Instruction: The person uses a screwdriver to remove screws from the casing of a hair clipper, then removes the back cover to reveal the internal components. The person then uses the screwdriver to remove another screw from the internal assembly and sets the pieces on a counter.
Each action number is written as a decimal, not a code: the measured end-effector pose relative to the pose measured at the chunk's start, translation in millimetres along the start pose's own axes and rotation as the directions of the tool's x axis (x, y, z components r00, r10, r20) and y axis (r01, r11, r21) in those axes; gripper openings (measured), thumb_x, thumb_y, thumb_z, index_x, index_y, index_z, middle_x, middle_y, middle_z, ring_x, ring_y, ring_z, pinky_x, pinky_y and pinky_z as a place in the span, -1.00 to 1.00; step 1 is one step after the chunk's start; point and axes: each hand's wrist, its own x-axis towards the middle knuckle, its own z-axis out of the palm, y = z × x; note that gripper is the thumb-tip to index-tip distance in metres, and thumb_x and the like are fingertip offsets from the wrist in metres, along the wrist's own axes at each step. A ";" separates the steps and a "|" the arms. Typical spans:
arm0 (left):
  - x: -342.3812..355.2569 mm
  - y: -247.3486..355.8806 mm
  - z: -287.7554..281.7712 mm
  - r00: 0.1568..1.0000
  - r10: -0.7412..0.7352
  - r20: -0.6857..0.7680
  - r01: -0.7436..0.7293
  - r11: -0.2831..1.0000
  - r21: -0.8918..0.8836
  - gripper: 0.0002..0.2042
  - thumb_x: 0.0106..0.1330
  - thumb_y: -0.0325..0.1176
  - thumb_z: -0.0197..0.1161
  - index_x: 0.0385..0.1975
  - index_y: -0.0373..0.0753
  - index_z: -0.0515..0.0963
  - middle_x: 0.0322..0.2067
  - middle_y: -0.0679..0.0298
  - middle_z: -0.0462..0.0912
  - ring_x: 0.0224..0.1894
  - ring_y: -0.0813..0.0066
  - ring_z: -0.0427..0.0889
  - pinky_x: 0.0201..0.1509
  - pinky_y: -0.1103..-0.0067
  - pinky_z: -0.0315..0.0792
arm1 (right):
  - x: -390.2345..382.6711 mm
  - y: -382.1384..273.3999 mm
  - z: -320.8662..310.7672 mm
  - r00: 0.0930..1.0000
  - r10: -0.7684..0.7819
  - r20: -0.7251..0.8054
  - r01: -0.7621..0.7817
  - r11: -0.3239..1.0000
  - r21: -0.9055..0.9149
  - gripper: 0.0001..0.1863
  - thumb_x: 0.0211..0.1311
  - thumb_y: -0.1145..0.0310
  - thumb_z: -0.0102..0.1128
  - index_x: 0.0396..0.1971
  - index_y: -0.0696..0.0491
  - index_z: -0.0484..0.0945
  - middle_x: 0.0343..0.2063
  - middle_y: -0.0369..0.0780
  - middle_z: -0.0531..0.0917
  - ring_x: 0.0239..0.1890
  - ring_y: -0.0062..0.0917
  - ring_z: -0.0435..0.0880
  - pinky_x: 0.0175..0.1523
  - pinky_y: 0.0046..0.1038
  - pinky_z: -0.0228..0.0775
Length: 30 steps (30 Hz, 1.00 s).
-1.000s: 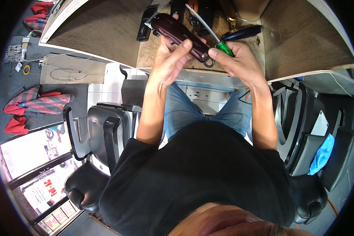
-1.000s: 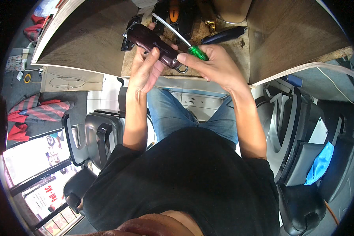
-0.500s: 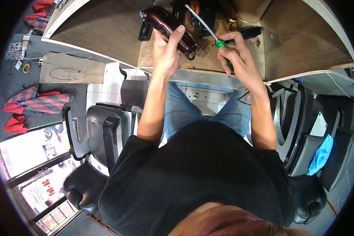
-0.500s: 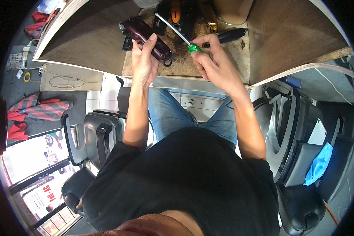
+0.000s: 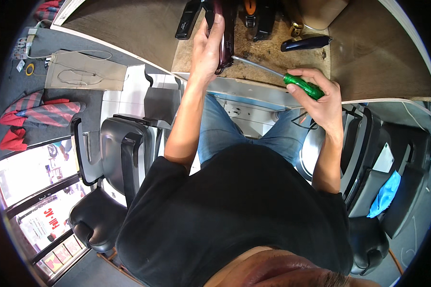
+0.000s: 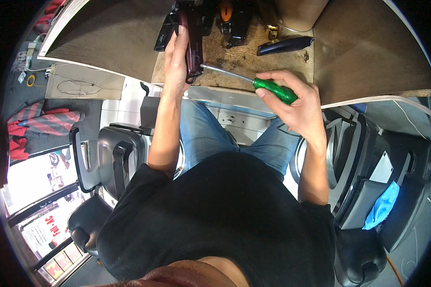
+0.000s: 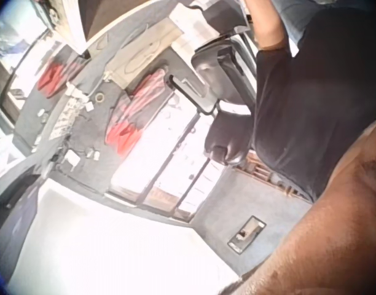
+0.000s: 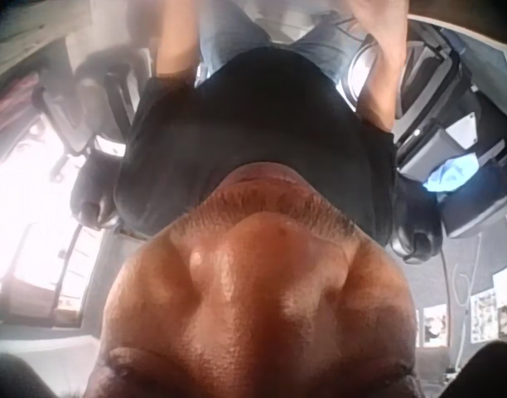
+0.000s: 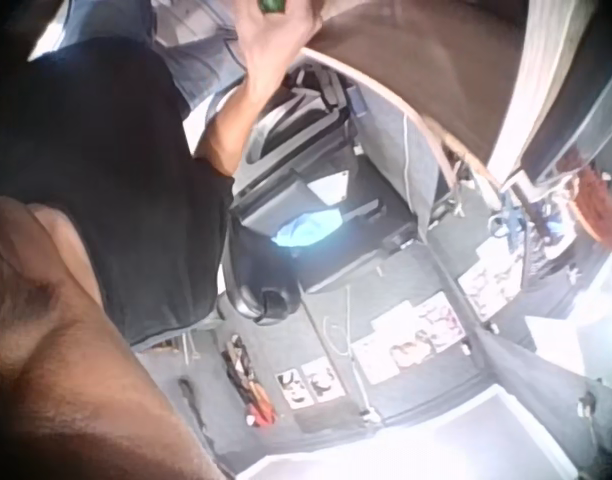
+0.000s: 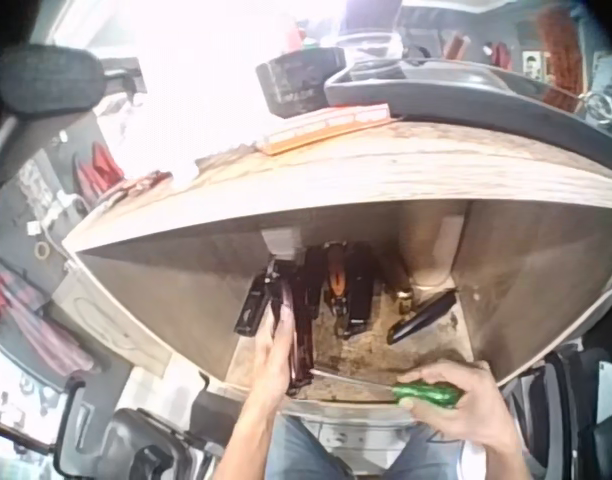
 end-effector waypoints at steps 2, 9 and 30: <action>-0.4 -0.7 -2.3 1.000 -0.002 -0.020 0.001 1.000 -0.023 -0.63 0.60 0.06 0.09 -0.05 -0.15 0.53 -0.54 0.52 0.45 -0.63 0.79 0.38 -0.59 0.71 0.26 | 0.1 1.7 -0.2 0.999 0.035 -0.003 -0.035 0.999 0.001 -0.71 0.22 0.48 0.50 -0.05 0.08 0.74 -0.32 -0.25 0.82 -0.28 -0.70 0.76 -0.12 -0.60 0.56; 0.6 1.1 -7.7 0.998 0.004 -0.064 -0.005 1.000 -0.024 -0.65 0.60 0.03 0.11 -0.04 -0.16 0.54 -0.54 0.52 0.45 -0.64 0.80 0.36 -0.59 0.71 0.26 | 0.0 -1.4 0.4 1.000 0.017 0.016 -0.018 0.999 0.033 -0.73 0.22 0.49 0.50 -0.07 0.11 0.74 -0.29 -0.25 0.84 -0.20 -0.69 0.80 -0.05 -0.62 0.58; -0.2 -2.3 -6.9 0.998 0.026 -0.060 -0.024 0.999 0.041 -0.59 0.55 0.06 0.19 0.02 -0.21 0.59 -0.48 0.55 0.52 -0.56 0.85 0.41 -0.51 0.74 0.25 | -0.7 -3.5 0.3 0.991 0.110 0.072 -0.112 0.994 0.021 -0.71 0.21 0.48 0.51 -0.06 0.12 0.75 -0.28 -0.23 0.84 -0.20 -0.67 0.81 -0.05 -0.62 0.59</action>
